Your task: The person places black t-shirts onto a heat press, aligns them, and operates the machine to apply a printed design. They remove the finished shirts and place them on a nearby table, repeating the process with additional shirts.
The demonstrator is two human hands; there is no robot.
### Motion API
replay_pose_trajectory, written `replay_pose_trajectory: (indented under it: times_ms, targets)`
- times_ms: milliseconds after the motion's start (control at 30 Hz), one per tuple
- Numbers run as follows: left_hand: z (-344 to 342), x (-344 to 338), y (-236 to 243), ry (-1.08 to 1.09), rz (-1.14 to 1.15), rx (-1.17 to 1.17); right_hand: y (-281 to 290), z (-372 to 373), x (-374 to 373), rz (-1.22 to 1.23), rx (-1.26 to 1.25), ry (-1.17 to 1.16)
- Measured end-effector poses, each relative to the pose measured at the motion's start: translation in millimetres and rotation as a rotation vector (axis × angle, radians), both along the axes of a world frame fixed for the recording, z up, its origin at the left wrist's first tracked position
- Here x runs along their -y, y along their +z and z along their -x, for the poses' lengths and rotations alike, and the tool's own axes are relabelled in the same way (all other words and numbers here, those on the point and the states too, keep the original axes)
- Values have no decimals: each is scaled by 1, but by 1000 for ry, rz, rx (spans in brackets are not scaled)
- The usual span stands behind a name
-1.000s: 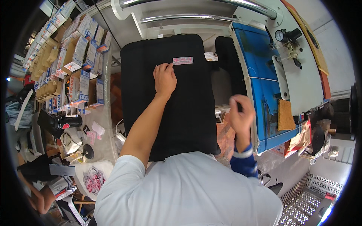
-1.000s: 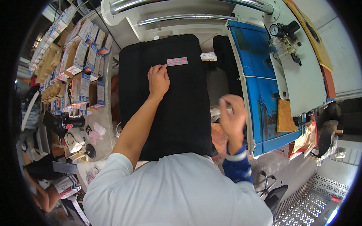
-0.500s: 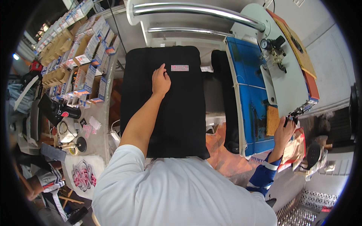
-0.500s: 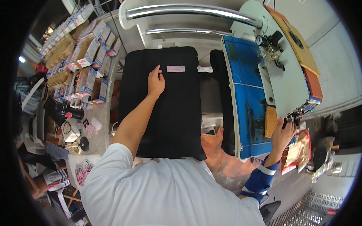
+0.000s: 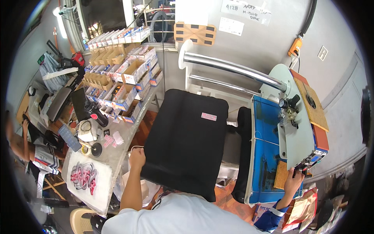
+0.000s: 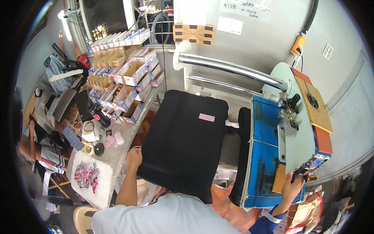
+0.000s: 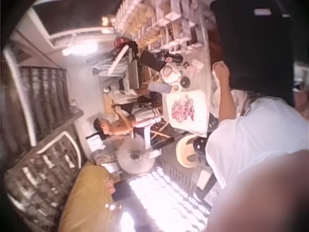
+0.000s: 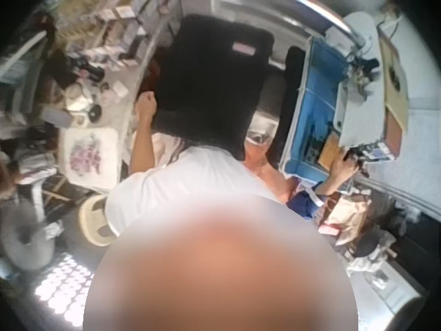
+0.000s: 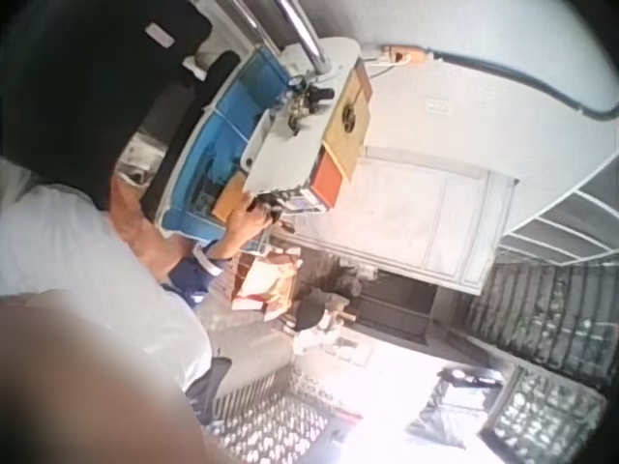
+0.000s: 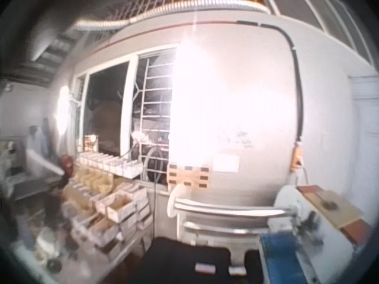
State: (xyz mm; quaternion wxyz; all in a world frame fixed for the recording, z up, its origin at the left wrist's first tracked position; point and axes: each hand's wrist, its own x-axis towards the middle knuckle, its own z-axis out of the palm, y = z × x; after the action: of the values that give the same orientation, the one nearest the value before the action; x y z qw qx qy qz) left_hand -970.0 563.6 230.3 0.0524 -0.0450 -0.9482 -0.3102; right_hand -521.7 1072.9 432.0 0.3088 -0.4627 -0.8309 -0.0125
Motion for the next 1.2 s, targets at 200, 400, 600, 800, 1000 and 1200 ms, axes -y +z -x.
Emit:
replay_pose_trajectory:
  times_ms: [200,400,600,800,1000,1200]
  targets:
    - [-19,-13,9,63,77,-78,7,11,16,28,23,-83]
    - [-29,-3,13,75,23,66,19,30,53,-15,39,-75]
    - [-32,-9,22,84,-61,202,25,57,91,-76,18,-54]
    - [-13,57,-38,-155,-361,358,16,97,157,-126,-21,157]
    - [-107,152,-134,-420,249,272,12,90,175,-16,67,206]
    - [-233,180,-222,-261,77,810,41,145,201,-236,-122,433]
